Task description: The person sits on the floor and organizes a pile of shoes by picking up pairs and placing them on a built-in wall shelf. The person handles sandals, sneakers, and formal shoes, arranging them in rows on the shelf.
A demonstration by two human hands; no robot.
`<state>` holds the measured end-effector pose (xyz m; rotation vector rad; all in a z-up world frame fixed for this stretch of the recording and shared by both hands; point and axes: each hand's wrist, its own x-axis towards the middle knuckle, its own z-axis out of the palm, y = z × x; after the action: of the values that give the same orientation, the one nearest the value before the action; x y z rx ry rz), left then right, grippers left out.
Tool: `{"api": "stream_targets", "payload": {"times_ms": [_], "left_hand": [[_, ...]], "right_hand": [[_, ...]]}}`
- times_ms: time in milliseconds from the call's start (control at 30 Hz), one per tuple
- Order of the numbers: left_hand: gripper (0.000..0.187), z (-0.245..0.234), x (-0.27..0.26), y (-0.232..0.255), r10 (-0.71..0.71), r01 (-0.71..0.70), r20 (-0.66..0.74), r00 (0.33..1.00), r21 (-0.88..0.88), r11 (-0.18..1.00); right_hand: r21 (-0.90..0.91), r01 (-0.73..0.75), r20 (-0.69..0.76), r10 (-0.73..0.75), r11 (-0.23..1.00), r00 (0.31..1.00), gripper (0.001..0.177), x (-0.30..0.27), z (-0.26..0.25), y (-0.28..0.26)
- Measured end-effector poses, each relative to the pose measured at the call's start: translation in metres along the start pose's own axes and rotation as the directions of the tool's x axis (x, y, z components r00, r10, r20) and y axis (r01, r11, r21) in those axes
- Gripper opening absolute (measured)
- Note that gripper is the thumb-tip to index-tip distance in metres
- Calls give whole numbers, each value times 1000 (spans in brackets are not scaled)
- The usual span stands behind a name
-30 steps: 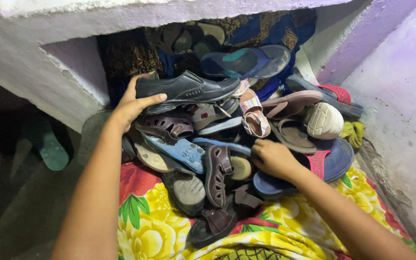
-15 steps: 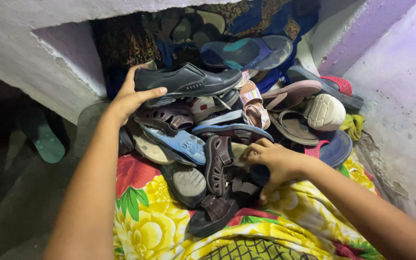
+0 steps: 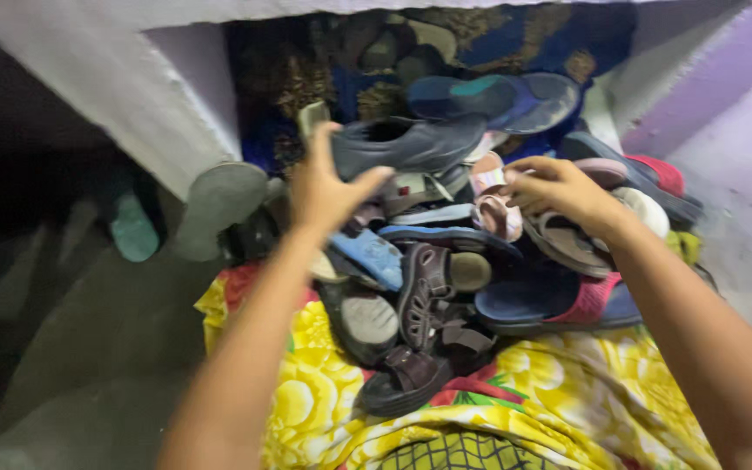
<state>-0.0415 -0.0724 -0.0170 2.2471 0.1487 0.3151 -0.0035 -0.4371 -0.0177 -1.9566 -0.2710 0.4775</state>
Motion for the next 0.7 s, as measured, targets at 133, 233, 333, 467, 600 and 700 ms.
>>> {"api": "stream_targets", "payload": {"times_ms": [133,233,333,467,600,700], "left_hand": [[96,70,-46,36,286,-275,-461,840,93,957],[92,103,-81,45,260,-268,-450,854,49,962],[88,126,-107,50,339,-314,-439,832,131,940],[70,123,-108,46,413,-432,-425,805,56,900],[25,109,-80,54,232,-257,-255,939,-67,964],[28,103,-41,61,83,-105,-156,984,-136,985]], "right_hand": [[378,-347,32,363,858,931,67,30,35,-14],[594,-232,-111,364,770,925,55,48,69,-18],[461,-34,-145,113,887,983,50,47,73,-16],[656,85,-192,57,750,980,37,37,74,-21],[588,229,-354,-8,775,935,46,21,69,-26],[564,334,-422,-85,755,903,52,22,56,-28]]}}
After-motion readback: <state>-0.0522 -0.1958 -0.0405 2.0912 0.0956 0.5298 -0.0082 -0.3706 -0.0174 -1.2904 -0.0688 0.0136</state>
